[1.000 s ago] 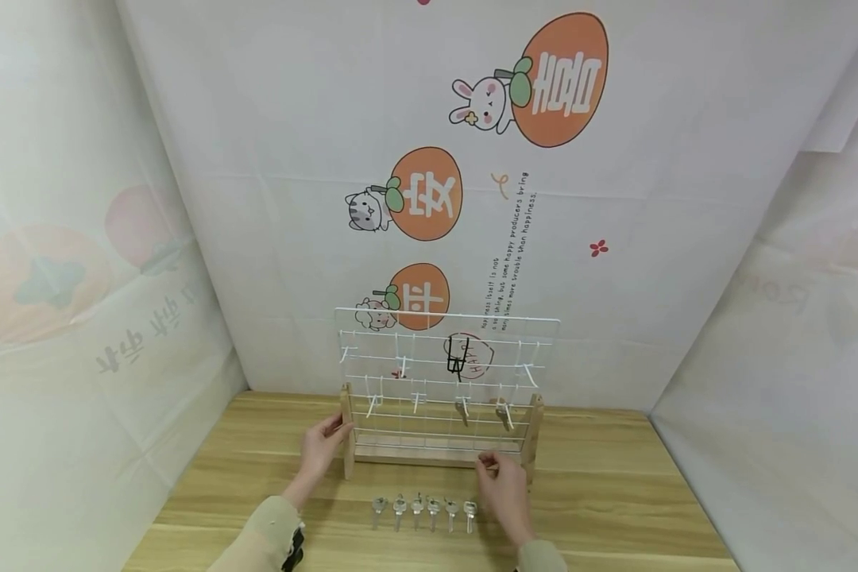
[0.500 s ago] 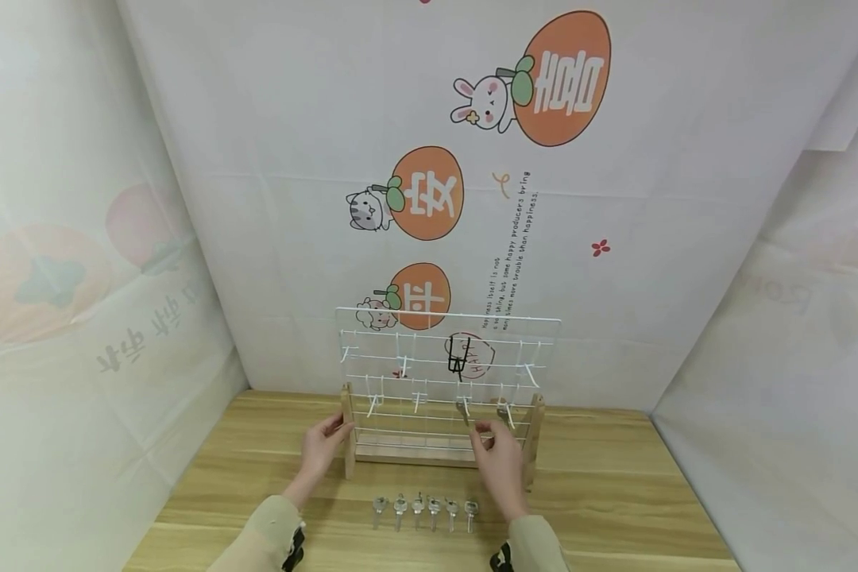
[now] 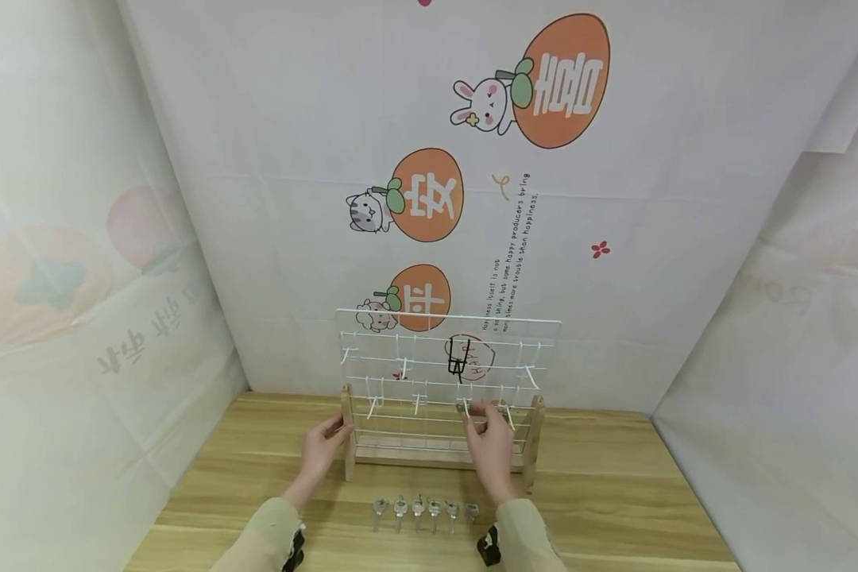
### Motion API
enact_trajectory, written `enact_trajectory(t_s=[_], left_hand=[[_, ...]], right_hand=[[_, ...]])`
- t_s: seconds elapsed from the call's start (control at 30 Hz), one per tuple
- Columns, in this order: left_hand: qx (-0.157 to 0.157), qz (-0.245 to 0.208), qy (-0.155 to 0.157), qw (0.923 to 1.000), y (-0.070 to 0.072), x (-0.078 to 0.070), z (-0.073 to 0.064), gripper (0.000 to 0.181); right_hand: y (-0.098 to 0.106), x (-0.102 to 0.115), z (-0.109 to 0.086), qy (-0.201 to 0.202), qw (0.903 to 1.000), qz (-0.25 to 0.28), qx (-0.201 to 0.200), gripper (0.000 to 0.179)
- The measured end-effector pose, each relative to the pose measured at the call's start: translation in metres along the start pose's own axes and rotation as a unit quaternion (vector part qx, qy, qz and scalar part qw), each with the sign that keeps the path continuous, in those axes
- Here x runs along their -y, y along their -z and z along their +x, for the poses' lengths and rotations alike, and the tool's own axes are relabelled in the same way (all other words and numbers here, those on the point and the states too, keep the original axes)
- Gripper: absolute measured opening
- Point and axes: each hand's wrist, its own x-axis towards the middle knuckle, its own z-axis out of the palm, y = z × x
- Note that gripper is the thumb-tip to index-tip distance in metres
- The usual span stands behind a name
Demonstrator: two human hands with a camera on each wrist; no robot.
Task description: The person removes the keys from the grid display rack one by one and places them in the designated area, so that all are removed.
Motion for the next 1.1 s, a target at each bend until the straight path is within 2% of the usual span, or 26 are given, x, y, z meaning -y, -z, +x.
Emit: enact_trajectory(t_s=[0.43,0.73,1.1], left_hand=[[-0.002,0.002,0.002,1.0000,-0.0005,-0.0003,0.0001,0.036],[-0.003,0.000,0.006,1.0000,-0.0009,-0.0007,-0.0001,0.037],[-0.004,0.001,0.013,0.9999,-0.0001,-0.0017,-0.0002,0.037]], right_hand=[[-0.0034,0.0025,0.0026,-0.026,0.9995,0.017,0.003,0.014],[-0.0034,0.0010,0.0029,-0.014,0.9995,0.029,-0.002,0.019],[-0.0012,0.0023,0.0001,-0.004,0.9989,0.046,0.013,0.021]])
